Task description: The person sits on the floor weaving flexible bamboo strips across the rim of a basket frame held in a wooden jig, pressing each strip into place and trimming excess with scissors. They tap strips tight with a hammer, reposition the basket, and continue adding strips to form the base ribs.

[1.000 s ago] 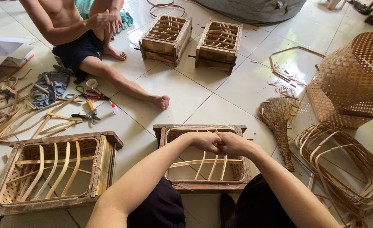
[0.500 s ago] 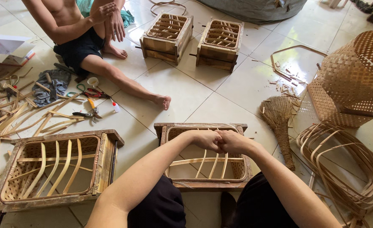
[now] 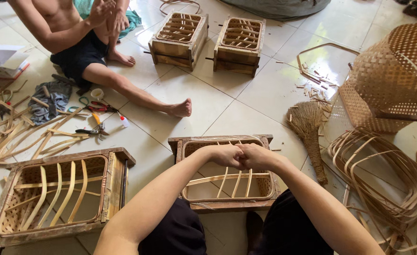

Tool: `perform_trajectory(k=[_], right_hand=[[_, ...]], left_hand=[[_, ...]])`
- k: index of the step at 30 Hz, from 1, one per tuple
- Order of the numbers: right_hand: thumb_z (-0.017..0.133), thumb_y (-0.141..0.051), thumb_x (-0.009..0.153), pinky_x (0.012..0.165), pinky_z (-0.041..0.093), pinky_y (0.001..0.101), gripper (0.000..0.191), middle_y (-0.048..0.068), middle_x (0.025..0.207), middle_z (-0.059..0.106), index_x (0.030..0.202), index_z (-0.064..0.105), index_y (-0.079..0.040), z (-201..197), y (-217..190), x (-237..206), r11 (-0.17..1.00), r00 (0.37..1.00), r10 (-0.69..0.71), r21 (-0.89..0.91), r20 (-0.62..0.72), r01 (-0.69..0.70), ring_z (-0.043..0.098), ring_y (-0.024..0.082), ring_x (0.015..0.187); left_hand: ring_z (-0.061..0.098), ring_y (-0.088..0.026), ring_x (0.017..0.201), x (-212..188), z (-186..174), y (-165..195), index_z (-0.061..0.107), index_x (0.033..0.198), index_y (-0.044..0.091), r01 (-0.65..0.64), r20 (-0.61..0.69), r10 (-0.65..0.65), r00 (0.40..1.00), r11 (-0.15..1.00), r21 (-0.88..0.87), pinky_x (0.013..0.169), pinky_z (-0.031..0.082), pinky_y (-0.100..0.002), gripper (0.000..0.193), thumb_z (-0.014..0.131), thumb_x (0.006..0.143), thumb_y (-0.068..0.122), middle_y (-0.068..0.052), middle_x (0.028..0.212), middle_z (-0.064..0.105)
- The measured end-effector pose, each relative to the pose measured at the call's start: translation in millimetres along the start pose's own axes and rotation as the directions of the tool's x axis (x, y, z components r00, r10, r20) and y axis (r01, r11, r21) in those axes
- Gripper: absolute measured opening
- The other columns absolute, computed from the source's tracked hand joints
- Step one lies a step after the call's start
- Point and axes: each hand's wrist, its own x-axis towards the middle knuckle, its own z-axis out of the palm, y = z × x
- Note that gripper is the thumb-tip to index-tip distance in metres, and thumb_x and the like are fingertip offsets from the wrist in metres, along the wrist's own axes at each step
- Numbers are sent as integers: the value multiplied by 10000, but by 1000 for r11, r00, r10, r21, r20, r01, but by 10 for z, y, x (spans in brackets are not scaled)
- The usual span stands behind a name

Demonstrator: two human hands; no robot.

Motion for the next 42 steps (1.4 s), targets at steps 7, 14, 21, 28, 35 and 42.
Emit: perform_trajectory(k=[7, 14, 21, 28, 35, 42], right_hand=[[651, -103, 840, 734, 577, 418, 234, 168, 861, 750, 1047, 580, -21, 2, -14, -6, 1000, 1000, 29, 5, 11, -29, 747, 313, 830], [703, -126, 812, 754, 565, 458, 310, 175, 871, 741, 1089, 596, -39, -8, -52, -104, 992, 999, 33, -121, -31, -36, 732, 357, 859], [694, -196, 884, 931, 499, 484, 340, 155, 1057, 722, 1171, 594, -45, 83, 81, -149, 924, 940, -239, -353, -245, 143, 682, 340, 1029], [673, -339, 913, 943, 487, 475, 451, 166, 1069, 705, 1241, 602, -38, -4, 152, -346, 919, 930, -278, -349, -242, 184, 663, 332, 1043], [603, -339, 976, 885, 567, 429, 370, 118, 1084, 718, 1248, 639, -91, -230, 108, -532, 972, 994, 59, -220, -92, -78, 702, 267, 948], [622, -307, 979, 879, 566, 411, 357, 79, 1069, 741, 1273, 645, -106, -367, -66, -569, 987, 997, 77, -142, -8, -77, 713, 241, 964]], left_hand=[[717, -206, 880, -19, -11, 20, 771, 1071, 77, 16, 23, -16, 1000, 1000, 1, 801, 553, -358, 326, 731, 880, 339, -109, 949, 773], [730, -249, 883, -39, 42, 21, 724, 1049, 47, -60, -15, 60, 998, 998, 28, 809, 571, -387, 291, 716, 879, 283, -115, 938, 762], [574, -329, 1227, -160, 140, 199, 683, 1151, 82, 40, -158, 43, 987, 873, 487, 1021, 496, -440, 357, 718, 875, 305, -146, 1256, 644], [531, -308, 1313, -182, 140, 336, 599, 1327, 128, 65, -153, 2, 988, 902, 428, 1079, 442, -436, 481, 709, 885, 284, -100, 1407, 566], [500, -345, 1298, -191, 47, -283, 431, 1518, 224, 299, -222, -215, 951, 819, 490, 1020, 469, -443, 790, 771, 807, 280, -178, 1562, 349], [605, -323, 1258, -68, -43, -228, 579, 1426, 188, 191, -88, -171, 981, 927, 322, 1078, 466, -435, 596, 731, 880, 374, -127, 1374, 640]])
